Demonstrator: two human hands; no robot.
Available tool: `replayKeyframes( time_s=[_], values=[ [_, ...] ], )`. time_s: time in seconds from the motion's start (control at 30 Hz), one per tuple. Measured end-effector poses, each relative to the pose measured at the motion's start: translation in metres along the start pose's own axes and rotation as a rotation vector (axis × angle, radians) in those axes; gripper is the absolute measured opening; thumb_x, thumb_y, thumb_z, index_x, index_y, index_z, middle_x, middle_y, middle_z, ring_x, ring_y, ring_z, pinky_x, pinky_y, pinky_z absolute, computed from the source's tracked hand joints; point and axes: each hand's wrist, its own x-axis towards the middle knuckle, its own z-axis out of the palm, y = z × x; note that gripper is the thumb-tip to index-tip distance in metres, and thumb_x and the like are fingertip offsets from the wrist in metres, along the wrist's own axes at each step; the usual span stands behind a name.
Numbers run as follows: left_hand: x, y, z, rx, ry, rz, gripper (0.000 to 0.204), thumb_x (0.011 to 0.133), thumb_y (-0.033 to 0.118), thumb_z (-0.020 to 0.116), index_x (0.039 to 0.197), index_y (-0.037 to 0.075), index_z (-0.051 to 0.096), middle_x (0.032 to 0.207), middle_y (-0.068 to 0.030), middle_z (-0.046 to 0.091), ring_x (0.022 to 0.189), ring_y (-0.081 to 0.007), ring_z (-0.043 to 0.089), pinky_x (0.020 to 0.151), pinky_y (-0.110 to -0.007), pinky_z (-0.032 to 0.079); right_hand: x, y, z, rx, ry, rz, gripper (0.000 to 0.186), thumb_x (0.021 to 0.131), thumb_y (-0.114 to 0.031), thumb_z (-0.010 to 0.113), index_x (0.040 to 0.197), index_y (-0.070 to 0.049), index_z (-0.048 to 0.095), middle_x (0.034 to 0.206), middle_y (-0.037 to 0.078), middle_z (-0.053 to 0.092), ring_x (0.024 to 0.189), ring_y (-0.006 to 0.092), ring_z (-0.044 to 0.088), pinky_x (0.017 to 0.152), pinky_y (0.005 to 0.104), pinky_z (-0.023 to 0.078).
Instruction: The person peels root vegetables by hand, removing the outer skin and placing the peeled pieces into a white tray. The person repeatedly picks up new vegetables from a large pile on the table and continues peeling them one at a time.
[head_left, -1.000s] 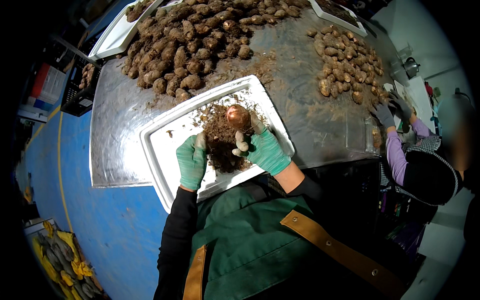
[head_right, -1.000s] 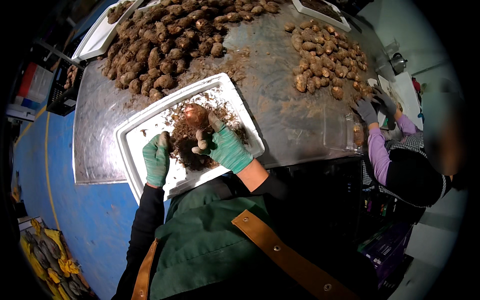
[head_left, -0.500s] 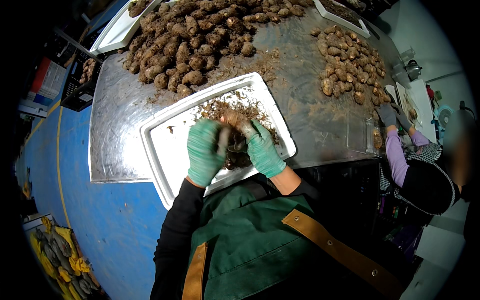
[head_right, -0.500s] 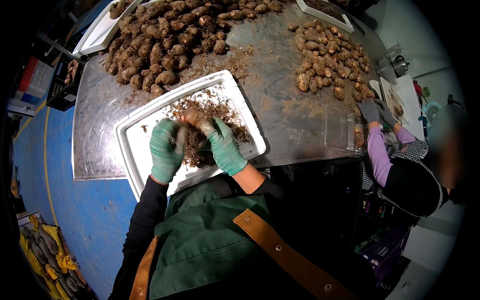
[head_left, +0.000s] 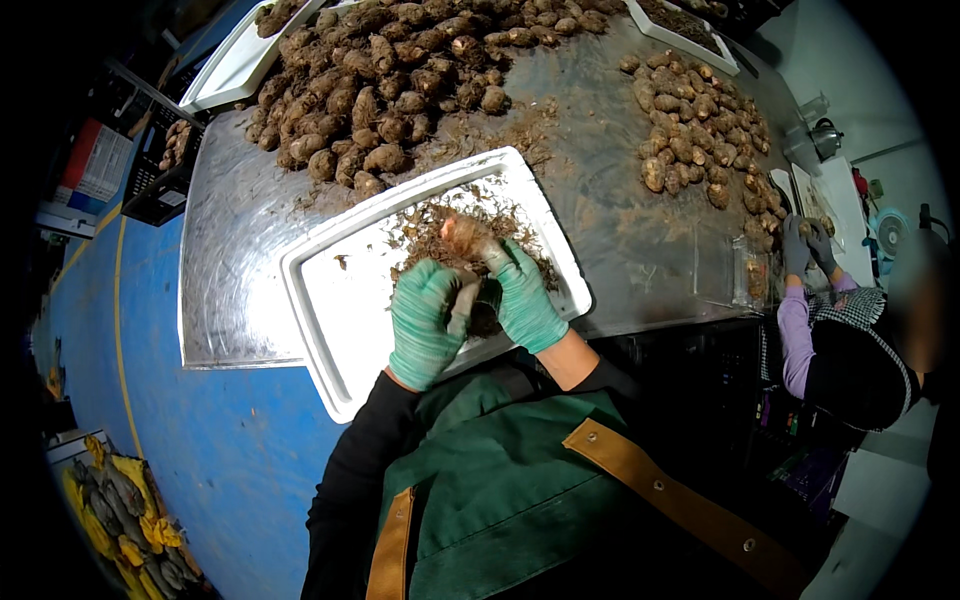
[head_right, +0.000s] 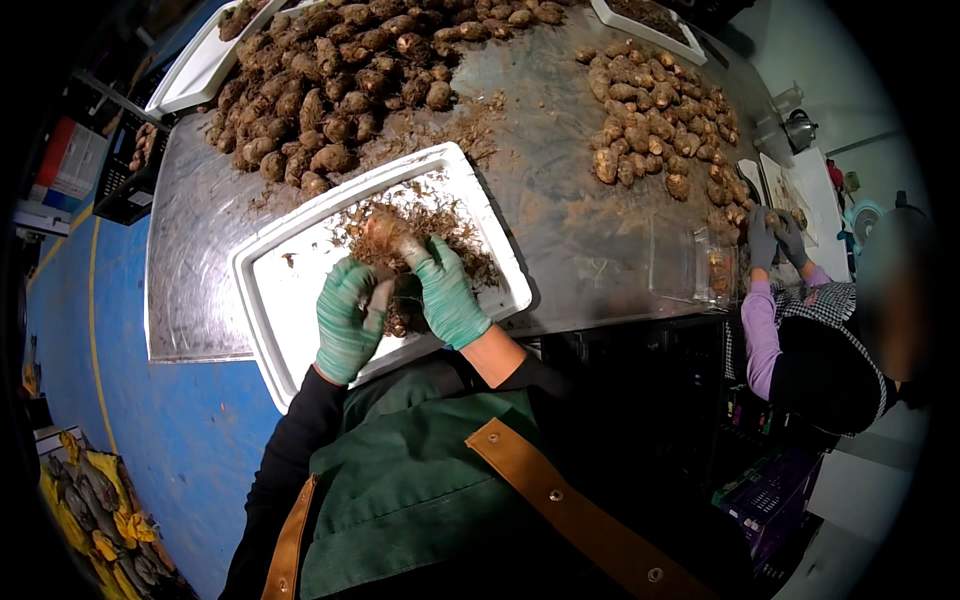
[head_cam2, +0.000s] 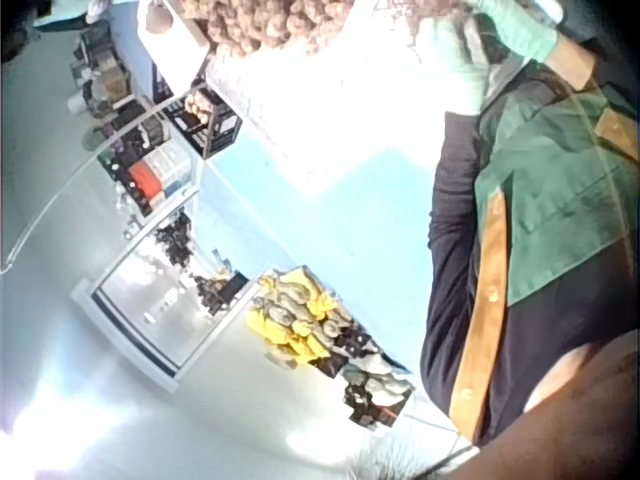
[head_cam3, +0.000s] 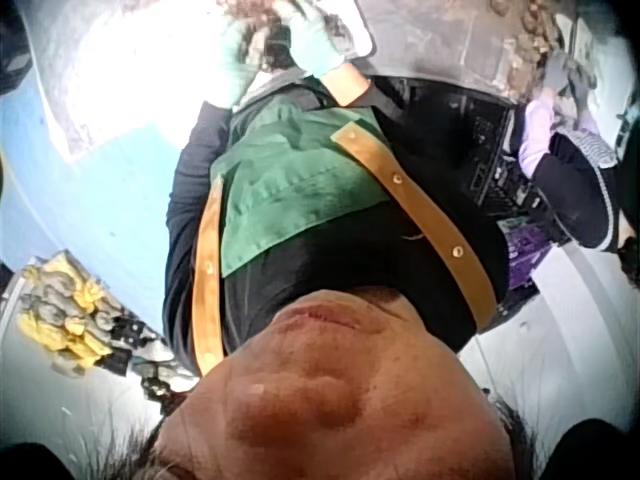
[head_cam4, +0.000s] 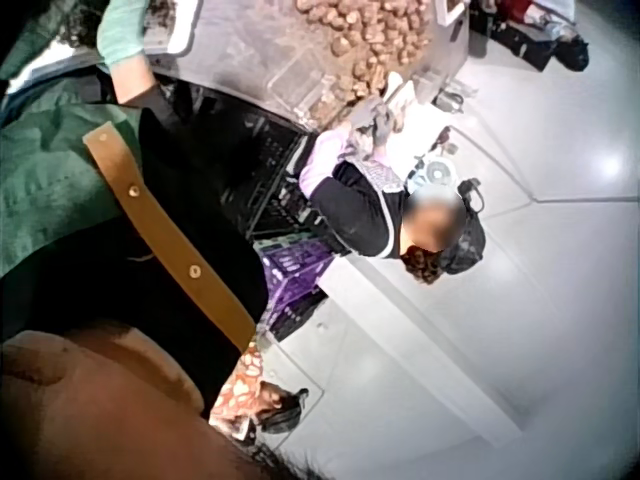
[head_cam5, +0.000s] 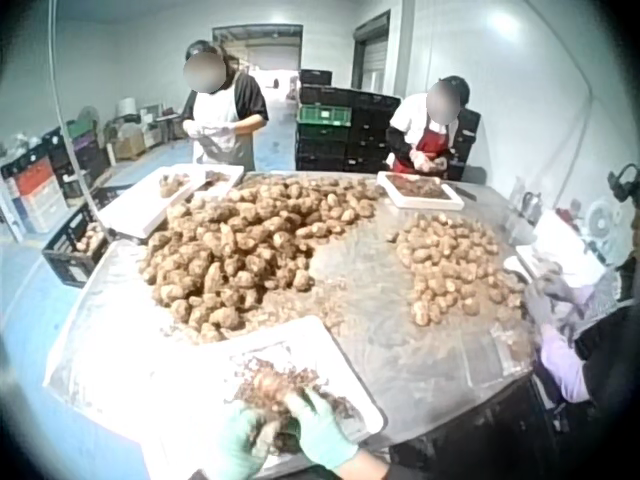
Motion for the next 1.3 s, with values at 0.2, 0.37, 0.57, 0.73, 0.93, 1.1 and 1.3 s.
replayKeyframes(
  time_s=[0.2,0.37,0.57,0.73,0.93,1.1,1.3],
  values=[
    [0.001,-0.019,-0.005,-0.329,0.145,-0.389,0.02,0.091,0.018,0.051,0.083,0.001,0.054,0.069,-0.0042,0.048,0.062,-0.0129,0.045,0.056,-0.029,0.039,-0.019,-0.037,0.02,0.045,-0.299,0.06,0.036,0.09,-0.034,0.054,0.111,-0.004,0.053,0.081,0.004,0.057,0.065,0.0104,0.055,0.062,0.0268,0.051],
    [0.01,-0.02,0.006,0.003,0.176,-0.213,0.011,0.088,0.01,0.05,0.085,0.0,0.053,0.071,-0.0159,0.047,0.061,-0.0303,0.047,0.057,-0.037,0.039,-0.025,-0.023,0.017,-0.097,-0.223,-0.099,0.034,0.091,-0.032,0.053,0.107,-0.002,0.05,0.081,0.002,0.055,0.067,0.0087,0.053,0.061,0.0234,0.046],
    [-0.01,-0.003,0.022,0.104,0.041,0.094,0.007,0.079,0.004,0.058,0.082,0.002,0.052,0.068,-0.0132,0.046,0.06,-0.028,0.047,0.055,-0.036,0.038,-0.007,-0.022,0.011,-0.029,-0.14,-0.003,0.036,0.088,-0.036,0.056,0.105,-0.005,0.053,0.076,0.005,0.056,0.056,0.0105,0.05,0.059,0.0319,0.047],
    [-0.001,-0.033,-0.008,-0.23,0.173,-0.299,0.028,0.081,0.013,0.066,0.102,0.001,0.052,0.091,-0.0084,0.056,0.076,-0.0147,0.053,0.068,-0.027,0.046,-0.005,-0.036,-0.007,0.353,-0.193,0.528,0.039,0.084,-0.047,0.057,0.103,-0.014,0.055,0.061,0.006,0.055,0.039,0.0139,0.044,0.047,0.0342,0.046],
    [0.023,-0.024,-0.015,-0.49,-0.185,-0.221,0.052,0.077,0.017,0.07,0.123,0.004,0.05,0.119,-0.0084,0.053,0.112,-0.0207,0.05,0.097,-0.033,0.04,-0.02,-0.039,0.012,0.087,-0.114,0.492,0.045,0.083,-0.05,0.058,0.101,-0.009,0.055,0.055,0.005,0.051,0.036,0.0126,0.043,0.042,0.0321,0.047],
    [0.021,-0.047,0.003,-0.774,0.197,-0.597,0.022,0.088,0.022,0.059,0.093,0.001,0.064,0.076,-0.0031,0.063,0.062,-0.0089,0.053,0.056,-0.024,0.044,-0.024,-0.037,0.012,0.084,-0.174,0.447,0.046,0.082,-0.05,0.058,0.099,-0.007,0.057,0.054,0.003,0.05,0.035,0.011,0.042,0.039,0.0312,0.046],
    [0.008,-0.019,0.014,-0.67,0.057,-0.472,0.051,0.088,0.036,0.055,0.123,-0.001,0.048,0.114,-0.0108,0.056,0.103,-0.0173,0.054,0.09,-0.032,0.043,-0.018,-0.038,0.003,0.022,-0.109,0.528,0.053,0.082,-0.056,0.054,0.111,-0.011,0.052,0.053,0.004,0.05,0.035,0.0125,0.041,0.04,0.0307,0.045]
  ],
)
